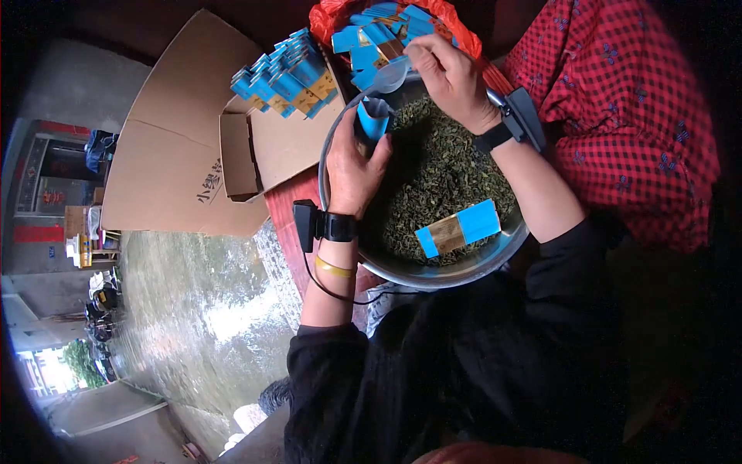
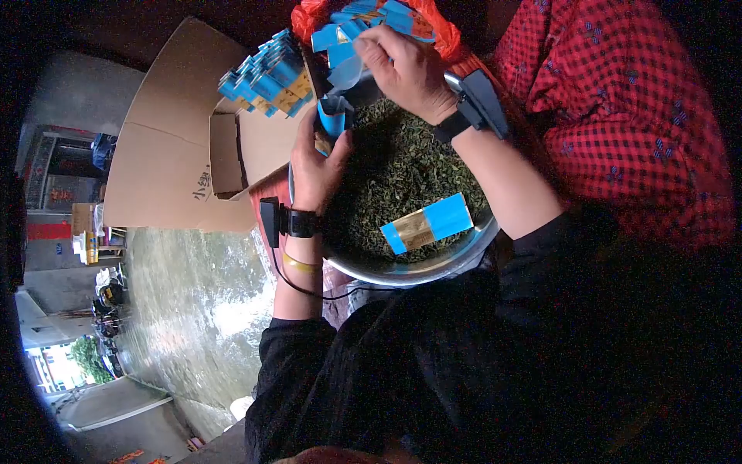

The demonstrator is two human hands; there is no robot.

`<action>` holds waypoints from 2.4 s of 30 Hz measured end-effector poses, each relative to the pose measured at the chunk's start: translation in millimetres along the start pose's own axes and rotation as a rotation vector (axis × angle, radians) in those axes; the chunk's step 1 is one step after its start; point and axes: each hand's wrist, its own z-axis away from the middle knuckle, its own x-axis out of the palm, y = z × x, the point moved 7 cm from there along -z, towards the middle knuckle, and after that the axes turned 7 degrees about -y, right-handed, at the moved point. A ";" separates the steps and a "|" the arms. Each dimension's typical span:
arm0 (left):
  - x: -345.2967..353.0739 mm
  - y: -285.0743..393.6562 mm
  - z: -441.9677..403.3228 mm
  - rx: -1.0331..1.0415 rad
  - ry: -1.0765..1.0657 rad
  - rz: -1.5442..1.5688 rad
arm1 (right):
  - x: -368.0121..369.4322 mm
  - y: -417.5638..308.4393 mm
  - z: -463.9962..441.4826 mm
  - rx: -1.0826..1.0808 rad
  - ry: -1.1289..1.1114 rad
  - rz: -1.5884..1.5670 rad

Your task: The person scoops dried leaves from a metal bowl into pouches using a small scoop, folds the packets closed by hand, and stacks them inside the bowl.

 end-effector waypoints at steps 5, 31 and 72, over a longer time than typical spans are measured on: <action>-4.5 -1.6 1.3 -0.012 0.044 0.042 | 51.9 45.4 24.4 0.156 -0.545 0.264; -0.3 -2.7 -1.2 -0.024 0.002 0.075 | 13.7 -43.1 3.8 -0.292 -0.151 0.072; -8.0 -10.1 5.4 -0.026 0.140 0.366 | 70.7 -15.6 35.0 0.077 -0.726 0.036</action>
